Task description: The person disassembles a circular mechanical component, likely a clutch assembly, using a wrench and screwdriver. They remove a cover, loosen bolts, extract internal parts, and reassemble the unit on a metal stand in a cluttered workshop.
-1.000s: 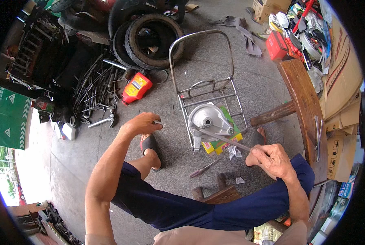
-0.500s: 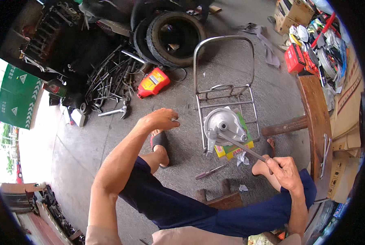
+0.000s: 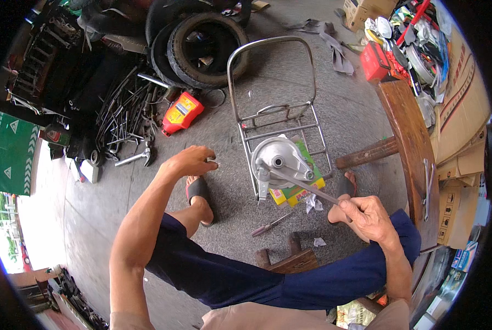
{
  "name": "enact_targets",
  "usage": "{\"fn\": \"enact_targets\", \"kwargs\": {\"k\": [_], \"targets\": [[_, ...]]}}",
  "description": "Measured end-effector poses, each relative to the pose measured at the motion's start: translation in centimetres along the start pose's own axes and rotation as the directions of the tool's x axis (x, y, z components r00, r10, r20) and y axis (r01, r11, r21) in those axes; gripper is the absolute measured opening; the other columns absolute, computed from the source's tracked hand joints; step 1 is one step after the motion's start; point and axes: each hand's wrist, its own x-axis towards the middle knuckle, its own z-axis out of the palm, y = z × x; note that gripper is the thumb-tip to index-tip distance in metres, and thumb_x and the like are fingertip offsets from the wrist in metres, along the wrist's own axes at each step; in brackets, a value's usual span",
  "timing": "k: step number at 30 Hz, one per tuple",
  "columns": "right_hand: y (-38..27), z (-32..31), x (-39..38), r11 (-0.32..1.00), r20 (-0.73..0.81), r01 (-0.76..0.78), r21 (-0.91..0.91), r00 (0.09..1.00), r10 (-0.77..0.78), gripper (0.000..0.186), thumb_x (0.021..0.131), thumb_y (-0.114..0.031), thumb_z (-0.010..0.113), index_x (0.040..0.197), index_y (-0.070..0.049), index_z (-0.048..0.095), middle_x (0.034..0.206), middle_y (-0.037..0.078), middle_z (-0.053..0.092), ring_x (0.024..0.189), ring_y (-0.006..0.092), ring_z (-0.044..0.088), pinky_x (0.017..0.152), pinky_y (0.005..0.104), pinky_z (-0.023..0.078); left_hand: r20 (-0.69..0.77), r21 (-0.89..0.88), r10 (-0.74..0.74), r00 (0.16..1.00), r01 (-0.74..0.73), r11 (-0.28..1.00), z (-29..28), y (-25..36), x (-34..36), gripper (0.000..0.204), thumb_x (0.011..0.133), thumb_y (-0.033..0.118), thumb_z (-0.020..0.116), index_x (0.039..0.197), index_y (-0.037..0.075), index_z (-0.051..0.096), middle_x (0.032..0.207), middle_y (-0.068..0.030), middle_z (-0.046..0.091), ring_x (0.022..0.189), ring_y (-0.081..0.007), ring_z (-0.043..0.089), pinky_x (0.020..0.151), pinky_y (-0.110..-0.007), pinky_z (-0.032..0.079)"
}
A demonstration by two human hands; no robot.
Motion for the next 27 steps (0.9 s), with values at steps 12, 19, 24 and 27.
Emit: {"fn": "enact_targets", "kwargs": {"k": [12,19,24,27], "targets": [[1.2,1.4,0.3,0.999,0.006,0.047,-0.004,0.999,-0.047,0.053,0.094,-0.040,0.057,0.061,0.001,0.059,0.053,0.014,0.048,0.052,0.0247,0.051,0.051,0.0398,0.038,-0.051,-0.013,-0.003,0.999,0.002,1.000,0.1,0.3,-0.4,0.044,0.085,0.035,0.060,0.116,0.003,0.064,0.107,-0.0219,0.066,0.106,-0.0365,0.061,0.091,-0.042,0.048],[2.2,2.1,0.7,0.997,-0.055,0.082,0.001,0.995,-0.082,0.053,0.094,-0.040,0.058,0.059,0.001,0.059,0.050,0.014,0.048,0.052,0.0234,0.050,0.052,0.0394,0.039,-0.030,-0.003,0.012,0.999,-0.012,1.000,0.0,0.2,-0.3,0.045,0.087,0.035,0.059,0.118,0.003,0.062,0.108,-0.0234,0.065,0.105,-0.0379,0.061,0.090,-0.044,0.048],[2.6,2.0,0.6,0.983,-0.013,0.087,0.162,0.996,-0.086,0.052,0.094,-0.040,0.057,0.061,0.000,0.061,0.051,0.012,0.053,0.053,0.0220,0.053,0.053,0.0381,0.041,-0.042,-0.004,0.033,0.999,-0.033,0.999,0.0,0.2,-0.5,0.046,0.087,0.036,0.059,0.119,0.003,0.061,0.108,-0.0241,0.065,0.104,-0.0383,0.062,0.090,-0.044,0.048],[1.0,1.5,0.5,0.998,0.026,-0.004,0.070,1.000,0.002,0.053,0.094,-0.042,0.056,0.060,-0.002,0.062,0.052,0.010,0.056,0.052,0.0228,0.054,0.052,0.0369,0.041,-0.009,0.015,0.009,1.000,-0.009,1.000,-0.4,0.9,-0.8,0.048,0.087,0.038,0.060,0.120,0.003,0.061,0.110,-0.0250,0.064,0.106,-0.0374,0.062,0.092,-0.043,0.047]]}}
